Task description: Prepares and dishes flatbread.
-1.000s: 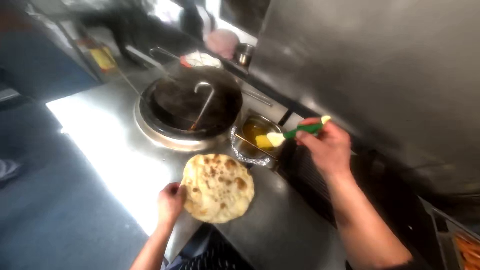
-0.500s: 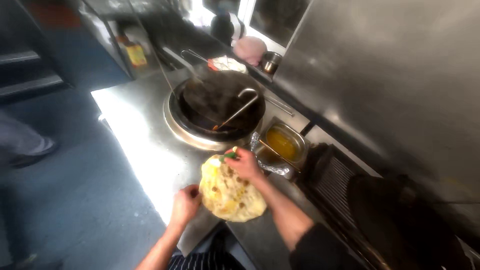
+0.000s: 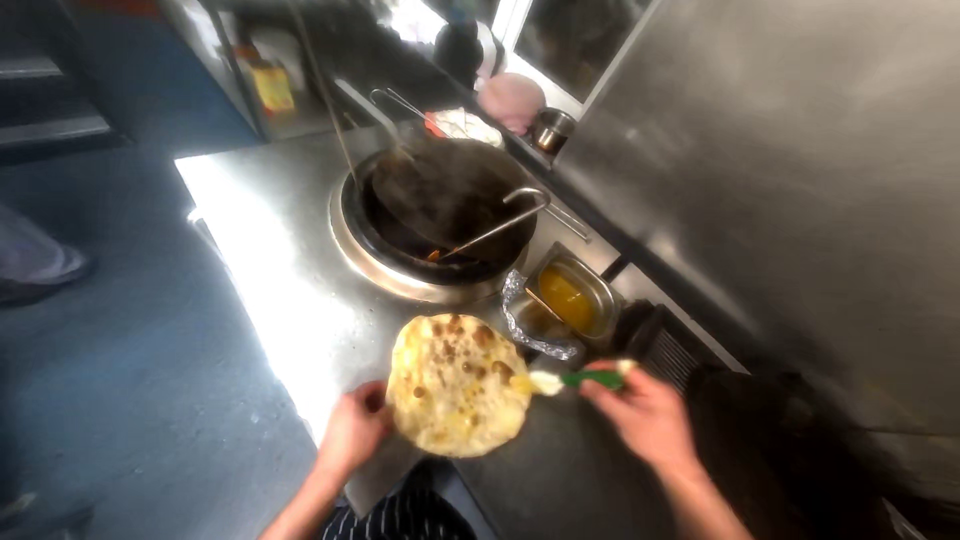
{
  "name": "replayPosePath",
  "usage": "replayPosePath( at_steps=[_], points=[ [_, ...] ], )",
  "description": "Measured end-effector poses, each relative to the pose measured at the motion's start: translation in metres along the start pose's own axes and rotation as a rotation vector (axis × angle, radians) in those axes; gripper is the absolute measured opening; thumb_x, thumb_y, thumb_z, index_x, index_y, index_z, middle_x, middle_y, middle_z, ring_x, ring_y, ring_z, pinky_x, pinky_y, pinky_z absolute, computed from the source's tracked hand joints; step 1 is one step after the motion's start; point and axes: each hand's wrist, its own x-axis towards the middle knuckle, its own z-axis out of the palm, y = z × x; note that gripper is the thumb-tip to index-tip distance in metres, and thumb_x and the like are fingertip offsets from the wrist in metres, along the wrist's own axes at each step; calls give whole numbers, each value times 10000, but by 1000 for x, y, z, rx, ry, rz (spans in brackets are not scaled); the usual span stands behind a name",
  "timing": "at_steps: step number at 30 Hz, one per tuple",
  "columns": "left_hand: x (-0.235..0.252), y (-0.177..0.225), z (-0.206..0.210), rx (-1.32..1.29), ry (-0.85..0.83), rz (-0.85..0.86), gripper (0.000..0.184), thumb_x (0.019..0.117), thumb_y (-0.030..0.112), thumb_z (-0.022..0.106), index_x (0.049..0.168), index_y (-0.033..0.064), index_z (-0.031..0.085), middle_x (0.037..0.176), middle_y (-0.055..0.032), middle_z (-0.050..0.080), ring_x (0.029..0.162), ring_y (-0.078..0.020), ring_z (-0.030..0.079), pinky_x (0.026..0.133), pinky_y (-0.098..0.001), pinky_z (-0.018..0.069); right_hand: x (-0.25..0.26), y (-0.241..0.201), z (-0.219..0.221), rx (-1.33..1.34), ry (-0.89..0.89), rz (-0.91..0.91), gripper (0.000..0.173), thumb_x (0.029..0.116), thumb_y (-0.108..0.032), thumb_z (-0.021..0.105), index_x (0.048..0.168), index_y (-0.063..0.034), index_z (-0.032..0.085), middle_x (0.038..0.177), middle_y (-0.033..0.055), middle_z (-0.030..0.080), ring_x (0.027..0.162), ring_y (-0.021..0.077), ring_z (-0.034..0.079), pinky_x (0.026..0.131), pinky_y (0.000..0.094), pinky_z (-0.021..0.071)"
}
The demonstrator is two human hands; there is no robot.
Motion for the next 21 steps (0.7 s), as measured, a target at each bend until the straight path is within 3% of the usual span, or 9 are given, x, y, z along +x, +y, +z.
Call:
replayPosePath(
  at_steps=[3,5,6,9,11,13,16,18,21],
  points=[
    [-34,-19,0,-94,175,-93,248,903,147,740,1137,65,731,970,-103,748,809,-224,741,775,-482,633,31,-15,-41,154,283,-34,190,864,-50,706,1053,-63,692,869,-15,754,722,132,730,663,323,649],
    [-55,-34,6,-243,295,-131,217,882,90,745,1084,13,725,908,-120,739,754,-226,730,727,-466,629,61,-5,-46,37,392,-67,197,871,-44,706,1063,-55,661,901,-36,716,741,66,692,686,276,624],
    [-64,-39,10,-330,330,-152,220,879,66,740,1083,-10,710,896,-128,733,740,-226,725,715,-455,629,75,5,-41,-114,406,-54,197,870,-63,730,1056,-16,680,906,8,708,748,69,669,696,284,593],
    [-78,-40,23,-501,353,-181,209,865,8,740,1060,-32,676,834,-123,726,680,-219,728,660,-418,648,107,33,-11,-503,187,94,175,903,-156,760,1042,-49,756,951,177,736,871,334,706,787,609,545],
    [-85,-34,29,-441,238,-161,194,856,40,758,1023,-12,675,821,-111,725,684,-222,726,666,-423,644,118,41,2,-522,92,214,140,923,-185,758,1032,-97,765,943,175,736,897,373,699,791,669,512],
    [-89,-34,32,-289,-19,-120,170,917,126,734,1038,19,682,860,-103,744,728,-229,747,714,-431,656,118,36,-7,-418,180,238,143,919,-174,758,1028,-81,759,927,160,732,866,320,689,787,621,516],
    [-89,-38,32,-57,-362,-78,267,980,270,665,1144,68,726,974,-99,761,843,-236,751,820,-477,629,104,11,-42,-157,351,68,167,881,-73,759,1040,-39,721,905,37,719,783,95,663,749,342,576],
    [-89,-40,27,12,-334,-42,282,994,306,647,1148,88,735,995,-94,763,876,-234,751,847,-495,620,92,-13,-54,52,364,-94,174,850,-18,721,1012,-76,694,874,-39,725,752,52,685,705,262,605],
    [-81,-47,18,20,-19,16,249,986,283,646,1125,102,745,935,-71,768,810,-218,748,787,-500,624,65,-46,-37,190,195,-190,191,848,-77,733,1015,-169,725,875,-73,741,732,72,698,676,270,623]
  ],
)
